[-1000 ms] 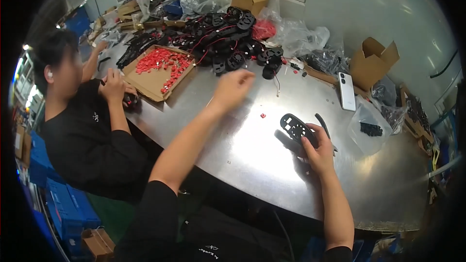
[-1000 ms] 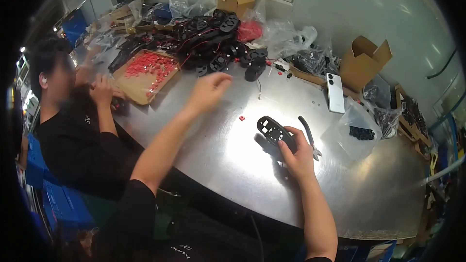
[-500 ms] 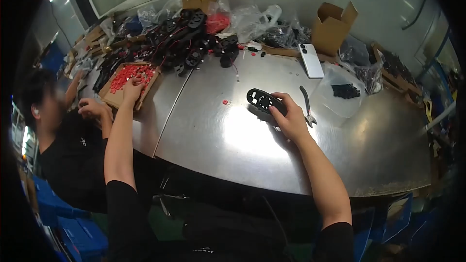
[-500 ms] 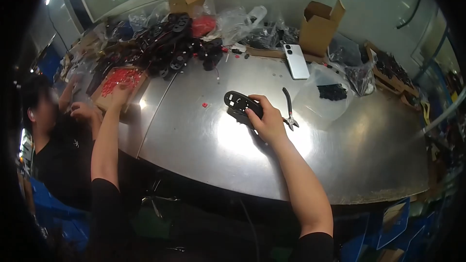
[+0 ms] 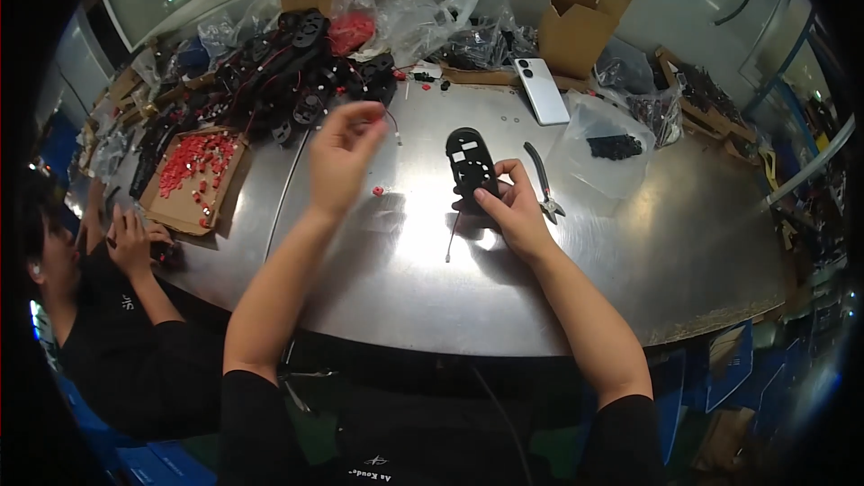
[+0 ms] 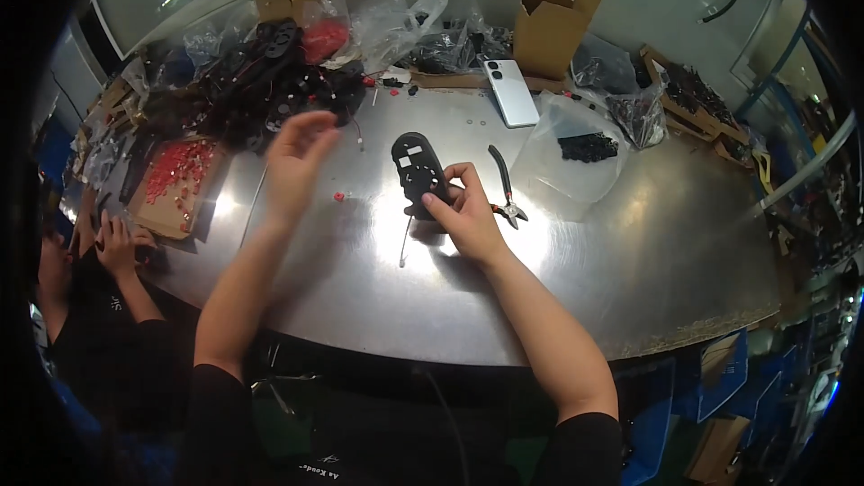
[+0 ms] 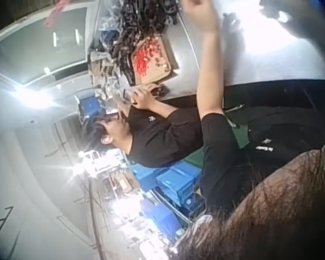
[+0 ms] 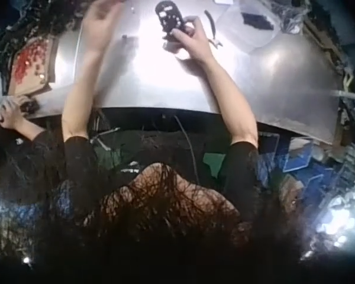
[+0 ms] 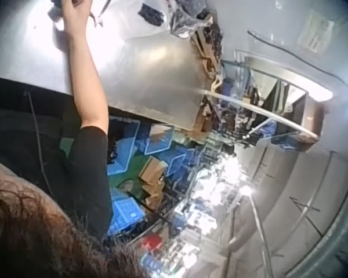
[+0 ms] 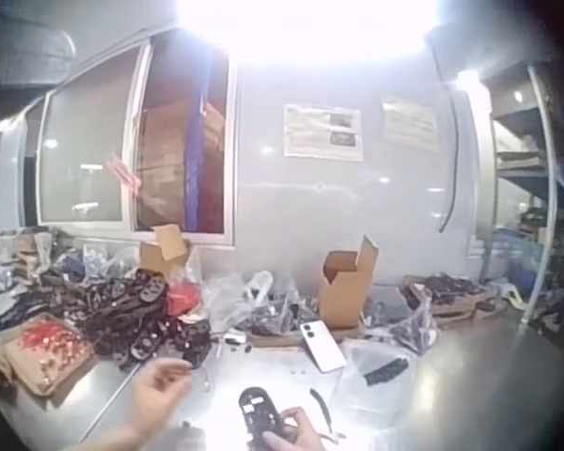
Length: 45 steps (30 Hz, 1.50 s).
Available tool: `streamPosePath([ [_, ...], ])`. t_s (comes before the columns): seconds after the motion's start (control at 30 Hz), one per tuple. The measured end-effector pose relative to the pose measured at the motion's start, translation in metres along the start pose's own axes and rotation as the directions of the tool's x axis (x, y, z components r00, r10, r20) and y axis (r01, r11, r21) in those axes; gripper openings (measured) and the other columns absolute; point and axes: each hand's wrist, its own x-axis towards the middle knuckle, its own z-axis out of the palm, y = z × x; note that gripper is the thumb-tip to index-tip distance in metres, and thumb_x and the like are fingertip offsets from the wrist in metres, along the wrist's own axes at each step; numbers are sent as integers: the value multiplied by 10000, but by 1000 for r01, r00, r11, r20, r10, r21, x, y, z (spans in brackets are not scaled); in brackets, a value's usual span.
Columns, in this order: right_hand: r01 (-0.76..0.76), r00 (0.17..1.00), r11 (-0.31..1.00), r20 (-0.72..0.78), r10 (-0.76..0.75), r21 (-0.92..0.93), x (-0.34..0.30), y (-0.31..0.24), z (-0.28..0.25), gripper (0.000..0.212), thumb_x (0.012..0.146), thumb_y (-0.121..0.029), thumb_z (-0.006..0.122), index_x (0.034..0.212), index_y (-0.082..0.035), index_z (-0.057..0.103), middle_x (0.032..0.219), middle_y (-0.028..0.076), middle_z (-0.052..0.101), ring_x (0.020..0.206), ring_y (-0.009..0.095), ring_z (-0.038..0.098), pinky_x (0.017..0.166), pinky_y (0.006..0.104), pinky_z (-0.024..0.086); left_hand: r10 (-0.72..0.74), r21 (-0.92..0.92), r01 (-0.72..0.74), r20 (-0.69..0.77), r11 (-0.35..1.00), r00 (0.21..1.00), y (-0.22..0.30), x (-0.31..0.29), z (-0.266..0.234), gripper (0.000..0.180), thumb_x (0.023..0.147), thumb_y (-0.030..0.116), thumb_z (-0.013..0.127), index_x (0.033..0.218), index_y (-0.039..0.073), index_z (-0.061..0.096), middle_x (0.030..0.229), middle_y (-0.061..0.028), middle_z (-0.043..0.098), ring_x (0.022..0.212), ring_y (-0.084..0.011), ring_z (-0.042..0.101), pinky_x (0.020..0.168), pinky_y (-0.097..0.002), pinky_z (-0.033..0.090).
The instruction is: Assembling the internal components of a computer mouse using hands and pliers.
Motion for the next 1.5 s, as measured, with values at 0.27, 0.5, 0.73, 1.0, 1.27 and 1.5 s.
streamPosePath([
  [0.27, -48, 997, 998, 52, 49, -35, -6, -6, -2, 345, 962, -95, 694, 1151, -71, 407, 1123, 241, 719, 975, 313, 761, 875, 427, 641, -298, -463, 330, 142, 823, 944, -14, -39, 21, 330, 969, -30, 706, 1277, 32, 604, 1210, -96, 659, 1158, -219, 683, 1054, -351, 533],
  [0.5, -245, 958, 948, 204, 204, 201, -7, -8, 3, 411, 941, -138, 730, 1231, -60, 449, 1177, 192, 692, 1007, 310, 754, 888, 454, 631, -59, -258, 145, 316, 955, 947, 4, -51, 16, 259, 948, -53, 727, 1171, 28, 625, 1191, -99, 658, 1131, -178, 663, 959, -325, 559],
  [0.73, -302, 937, 930, 244, 250, 208, -9, -11, 2, 622, 928, -158, 744, 1455, -38, 436, 1194, 188, 690, 976, 292, 755, 919, 410, 597, -119, -343, 216, 282, 914, 952, 6, -49, 28, 229, 946, -72, 714, 1155, 3, 656, 1212, -108, 646, 1118, -177, 652, 966, -332, 570],
  [1.0, -304, 937, 918, 254, 240, 256, -7, -4, -3, 611, 934, -213, 746, 1444, -46, 453, 1170, 187, 688, 909, 289, 733, 792, 415, 611, -44, -56, 64, 306, 996, 951, 15, -54, 30, 222, 940, -74, 701, 1155, -26, 675, 1207, -121, 636, 1070, -188, 692, 951, -320, 611],
  [1.27, -361, 917, 892, 277, 286, 273, -9, -15, 1, 636, 947, -355, 755, 1430, -61, 464, 1153, 162, 685, 940, 217, 698, 747, 365, 599, 173, 28, -183, 223, 983, 959, 13, -53, 27, 253, 895, -96, 723, 1130, -4, 701, 1172, -130, 641, 1013, -187, 697, 893, -304, 611],
  [1.5, -180, 967, 962, 142, 211, -205, -13, -12, 12, 651, 838, -277, 900, 1297, -78, 483, 1293, 100, 624, 1070, 168, 660, 908, 308, 548, 393, 260, -464, 281, 847, 876, 25, -47, 26, 297, 815, -108, 764, 1078, 28, 745, 1058, -107, 689, 930, -240, 692, 778, -332, 564],
])
